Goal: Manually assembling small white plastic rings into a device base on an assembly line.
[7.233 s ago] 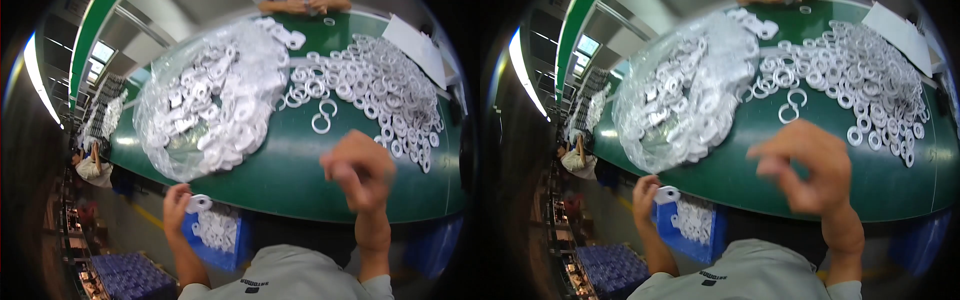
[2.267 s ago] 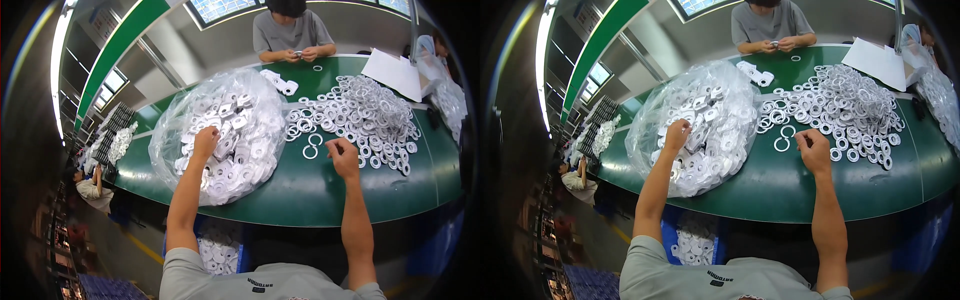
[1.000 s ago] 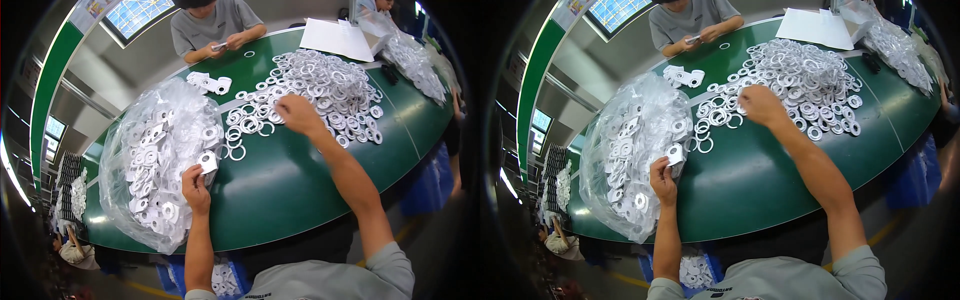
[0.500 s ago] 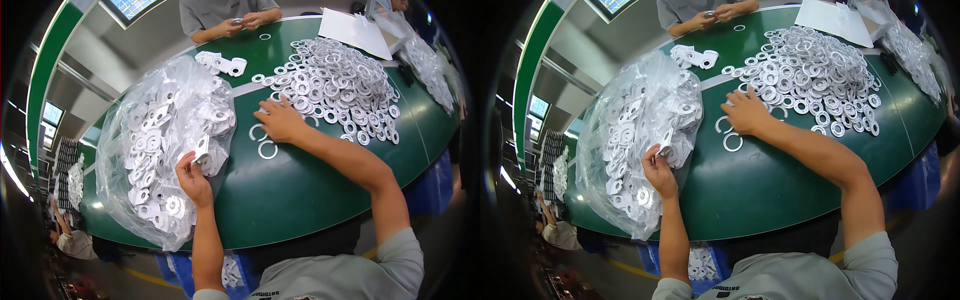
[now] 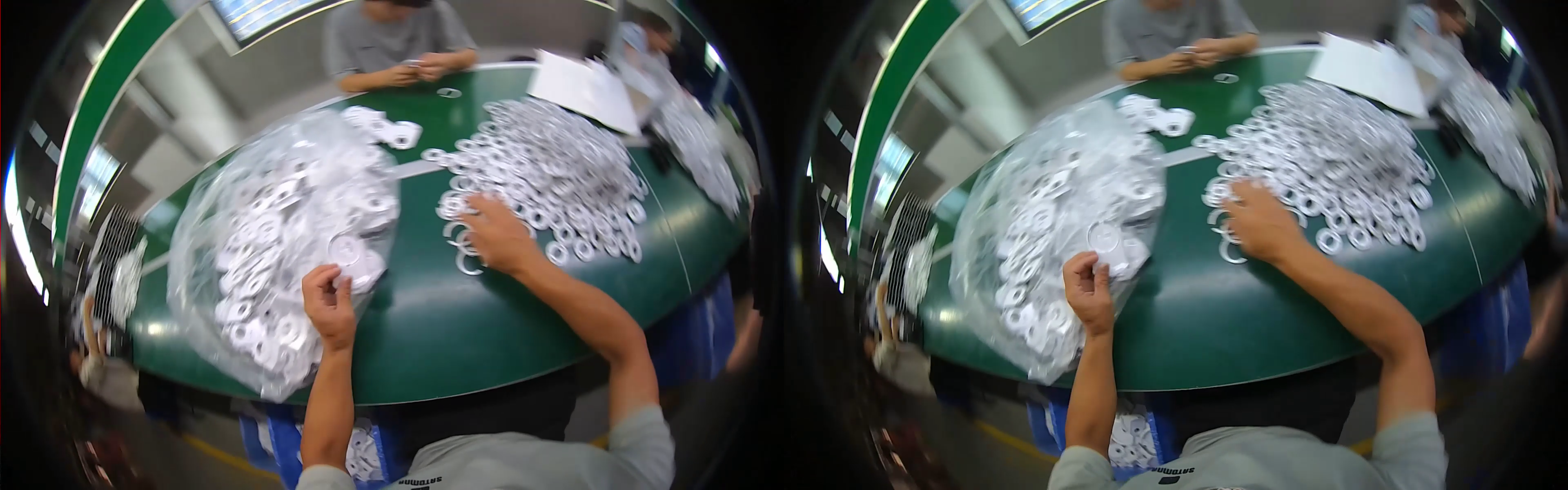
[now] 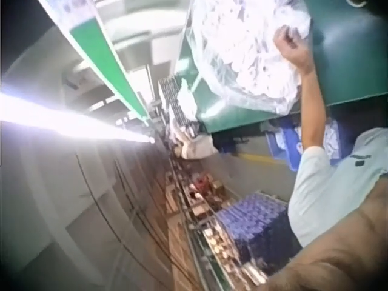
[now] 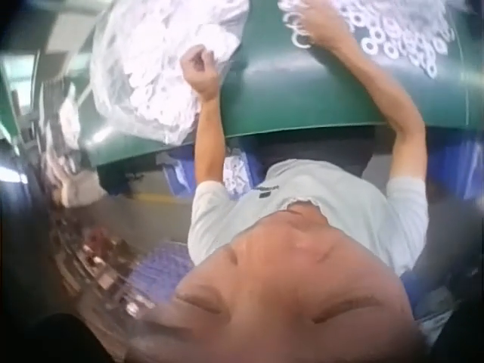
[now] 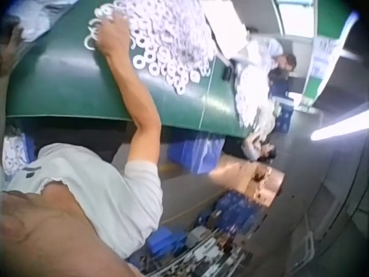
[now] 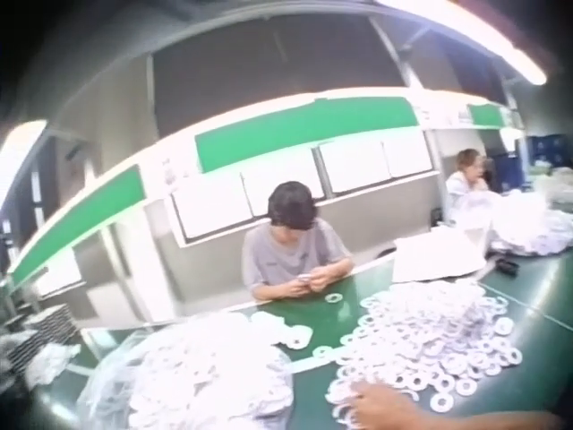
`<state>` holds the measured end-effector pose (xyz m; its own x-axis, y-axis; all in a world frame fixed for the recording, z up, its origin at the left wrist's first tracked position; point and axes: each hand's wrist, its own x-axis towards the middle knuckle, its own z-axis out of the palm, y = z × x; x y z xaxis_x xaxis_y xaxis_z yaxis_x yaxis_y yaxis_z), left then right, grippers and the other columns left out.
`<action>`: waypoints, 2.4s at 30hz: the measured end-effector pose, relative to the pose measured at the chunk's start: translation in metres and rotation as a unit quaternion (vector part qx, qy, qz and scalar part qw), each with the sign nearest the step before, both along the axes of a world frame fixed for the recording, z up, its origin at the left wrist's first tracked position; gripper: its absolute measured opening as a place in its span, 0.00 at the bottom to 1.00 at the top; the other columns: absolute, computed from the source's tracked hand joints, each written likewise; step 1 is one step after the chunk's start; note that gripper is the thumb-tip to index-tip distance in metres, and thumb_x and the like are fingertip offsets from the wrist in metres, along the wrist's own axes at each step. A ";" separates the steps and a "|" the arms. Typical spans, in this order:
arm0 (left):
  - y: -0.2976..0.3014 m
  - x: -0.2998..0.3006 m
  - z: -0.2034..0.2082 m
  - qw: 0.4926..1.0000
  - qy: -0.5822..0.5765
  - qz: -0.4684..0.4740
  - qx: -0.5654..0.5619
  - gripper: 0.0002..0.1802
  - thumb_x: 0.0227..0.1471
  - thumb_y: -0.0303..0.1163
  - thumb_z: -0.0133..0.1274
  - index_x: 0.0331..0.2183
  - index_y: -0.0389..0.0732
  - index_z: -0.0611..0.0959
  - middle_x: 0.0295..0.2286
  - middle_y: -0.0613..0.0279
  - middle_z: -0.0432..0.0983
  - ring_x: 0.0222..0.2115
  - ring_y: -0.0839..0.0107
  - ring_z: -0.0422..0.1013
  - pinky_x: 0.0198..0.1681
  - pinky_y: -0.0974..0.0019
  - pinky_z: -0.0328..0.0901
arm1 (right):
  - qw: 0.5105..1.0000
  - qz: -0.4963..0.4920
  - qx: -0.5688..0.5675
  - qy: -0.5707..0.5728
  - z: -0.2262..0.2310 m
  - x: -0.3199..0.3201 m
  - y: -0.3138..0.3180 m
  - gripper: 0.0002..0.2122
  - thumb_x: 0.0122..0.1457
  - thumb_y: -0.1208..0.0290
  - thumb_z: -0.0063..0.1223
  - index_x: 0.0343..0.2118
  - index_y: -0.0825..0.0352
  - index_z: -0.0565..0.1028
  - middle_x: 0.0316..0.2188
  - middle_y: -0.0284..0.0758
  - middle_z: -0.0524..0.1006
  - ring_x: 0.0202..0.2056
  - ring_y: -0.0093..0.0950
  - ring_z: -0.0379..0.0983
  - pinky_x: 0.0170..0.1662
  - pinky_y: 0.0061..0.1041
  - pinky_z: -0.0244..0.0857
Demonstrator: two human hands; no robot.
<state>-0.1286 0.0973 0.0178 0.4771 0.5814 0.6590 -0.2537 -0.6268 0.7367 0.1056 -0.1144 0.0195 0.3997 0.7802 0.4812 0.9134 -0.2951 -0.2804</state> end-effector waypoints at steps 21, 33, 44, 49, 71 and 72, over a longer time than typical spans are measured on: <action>-0.055 -0.022 -0.008 0.968 0.225 0.074 0.087 0.22 0.47 0.20 0.53 0.47 0.33 0.75 0.38 0.51 0.75 0.35 0.60 0.73 0.40 0.66 0.66 | 0.971 -0.165 0.173 -0.003 0.017 0.048 -0.111 0.07 0.56 0.76 0.51 0.37 0.69 0.77 0.45 0.45 0.73 0.47 0.42 0.69 0.51 0.34 0.62; -0.094 0.013 0.054 0.943 0.147 0.135 0.265 0.23 0.46 0.16 0.49 0.47 0.32 0.75 0.31 0.53 0.68 0.31 0.59 0.69 0.36 0.63 0.64 | 0.913 -0.280 0.295 0.003 0.013 0.077 -0.146 0.05 0.54 0.77 0.52 0.33 0.69 0.77 0.37 0.43 0.76 0.42 0.41 0.72 0.48 0.33 0.64; -0.030 -0.010 0.023 0.930 0.079 0.296 0.203 0.11 0.48 0.18 0.47 0.37 0.30 0.74 0.32 0.50 0.67 0.33 0.58 0.67 0.37 0.60 0.63 | 0.914 -0.301 0.272 0.003 0.017 0.071 -0.133 0.04 0.55 0.77 0.51 0.32 0.69 0.76 0.36 0.42 0.76 0.41 0.40 0.72 0.47 0.33 0.64; -0.036 -0.008 0.048 0.923 -0.137 0.356 0.038 0.11 0.54 0.17 0.43 0.41 0.31 0.70 0.36 0.49 0.66 0.37 0.60 0.67 0.41 0.64 0.65 | 0.916 -0.304 0.263 -0.011 0.019 0.071 -0.132 0.04 0.55 0.78 0.51 0.32 0.69 0.76 0.36 0.42 0.75 0.41 0.40 0.72 0.46 0.32 0.64; -0.104 0.099 -0.011 0.968 0.117 -0.224 0.000 0.11 0.56 0.22 0.48 0.43 0.33 0.70 0.33 0.51 0.77 0.29 0.64 0.78 0.32 0.67 0.72 | 0.924 -0.298 0.236 -0.045 0.012 0.059 -0.118 0.05 0.54 0.80 0.50 0.33 0.71 0.76 0.36 0.42 0.74 0.39 0.40 0.71 0.43 0.33 0.65; -0.104 0.099 -0.011 0.967 0.118 -0.225 -0.001 0.11 0.56 0.22 0.48 0.42 0.33 0.70 0.33 0.51 0.77 0.29 0.64 0.78 0.31 0.67 0.72 | 0.924 -0.299 0.236 -0.046 0.013 0.059 -0.118 0.05 0.54 0.80 0.50 0.33 0.71 0.76 0.36 0.42 0.74 0.39 0.40 0.71 0.43 0.33 0.65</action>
